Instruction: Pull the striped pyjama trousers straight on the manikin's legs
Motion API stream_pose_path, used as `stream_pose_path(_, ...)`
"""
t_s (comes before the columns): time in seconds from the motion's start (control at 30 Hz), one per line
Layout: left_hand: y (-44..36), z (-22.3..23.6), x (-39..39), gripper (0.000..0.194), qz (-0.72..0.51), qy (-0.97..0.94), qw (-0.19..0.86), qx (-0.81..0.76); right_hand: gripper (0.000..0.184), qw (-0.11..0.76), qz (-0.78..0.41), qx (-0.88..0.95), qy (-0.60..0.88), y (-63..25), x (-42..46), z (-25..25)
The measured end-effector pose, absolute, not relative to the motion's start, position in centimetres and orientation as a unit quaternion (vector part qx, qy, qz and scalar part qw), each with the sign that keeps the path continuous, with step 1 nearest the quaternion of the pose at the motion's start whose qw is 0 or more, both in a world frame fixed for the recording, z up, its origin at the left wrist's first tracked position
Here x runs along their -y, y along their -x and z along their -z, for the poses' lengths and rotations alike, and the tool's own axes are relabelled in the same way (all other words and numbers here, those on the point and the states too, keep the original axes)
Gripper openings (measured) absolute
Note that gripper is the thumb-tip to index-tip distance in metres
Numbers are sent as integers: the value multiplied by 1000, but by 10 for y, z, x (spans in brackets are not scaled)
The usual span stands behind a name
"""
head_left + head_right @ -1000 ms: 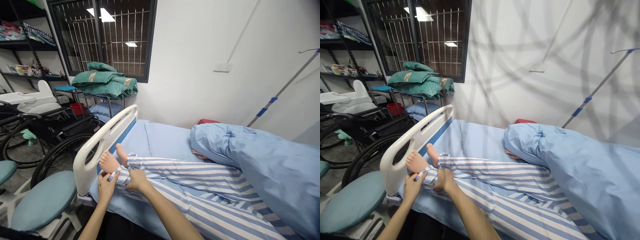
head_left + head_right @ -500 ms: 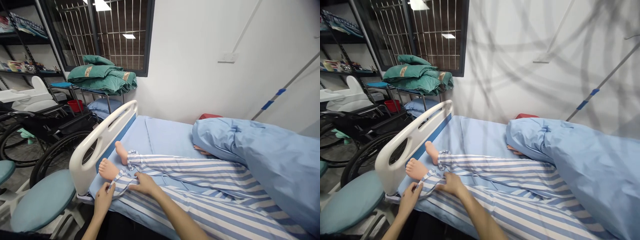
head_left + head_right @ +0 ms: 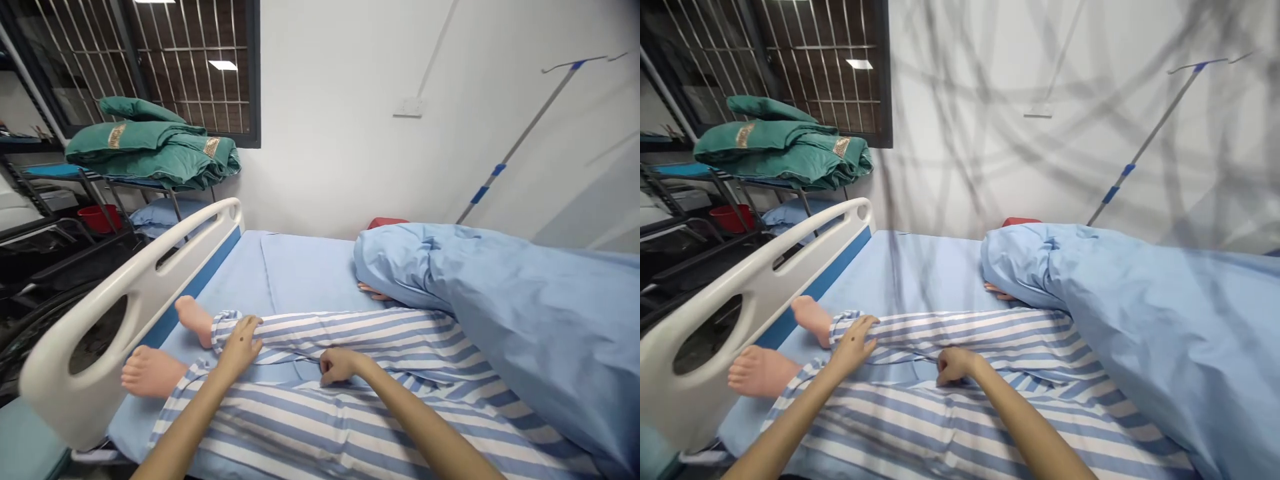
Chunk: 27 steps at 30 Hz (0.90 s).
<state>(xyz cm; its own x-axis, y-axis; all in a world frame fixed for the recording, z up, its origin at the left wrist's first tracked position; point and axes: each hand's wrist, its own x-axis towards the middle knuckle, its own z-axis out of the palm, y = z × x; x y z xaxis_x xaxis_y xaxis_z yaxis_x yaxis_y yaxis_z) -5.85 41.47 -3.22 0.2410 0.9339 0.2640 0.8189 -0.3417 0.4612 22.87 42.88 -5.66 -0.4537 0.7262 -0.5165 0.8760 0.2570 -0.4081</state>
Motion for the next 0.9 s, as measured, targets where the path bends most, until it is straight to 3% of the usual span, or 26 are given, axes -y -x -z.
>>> stream_pose_path(0.1,63,53,-452,63,-154,-764,101,-618,25,70,374,-777,-502,-238,-435,75)
stream_pose_path(0.2,83,64,-470,71,-51,-773,112,-623,31,65,451,-745,-488,-242,-439,85)
stream_pose_path(0.3,102,62,-476,65,14,-785,78,-615,34,83,512,-707,-481,-242,-442,86)
stream_pose_path(0.5,106,45,-480,47,112,-792,30,-599,39,84,523,-701,-478,-239,-442,80)
stream_pose_path(0.73,107,-35,-494,46,118,-796,25,-593,49,89,482,-721,-491,-233,-435,73)
stream_pose_path(0.9,97,-102,-500,61,92,-810,51,-577,39,-19,345,-770,-536,-228,-435,65)
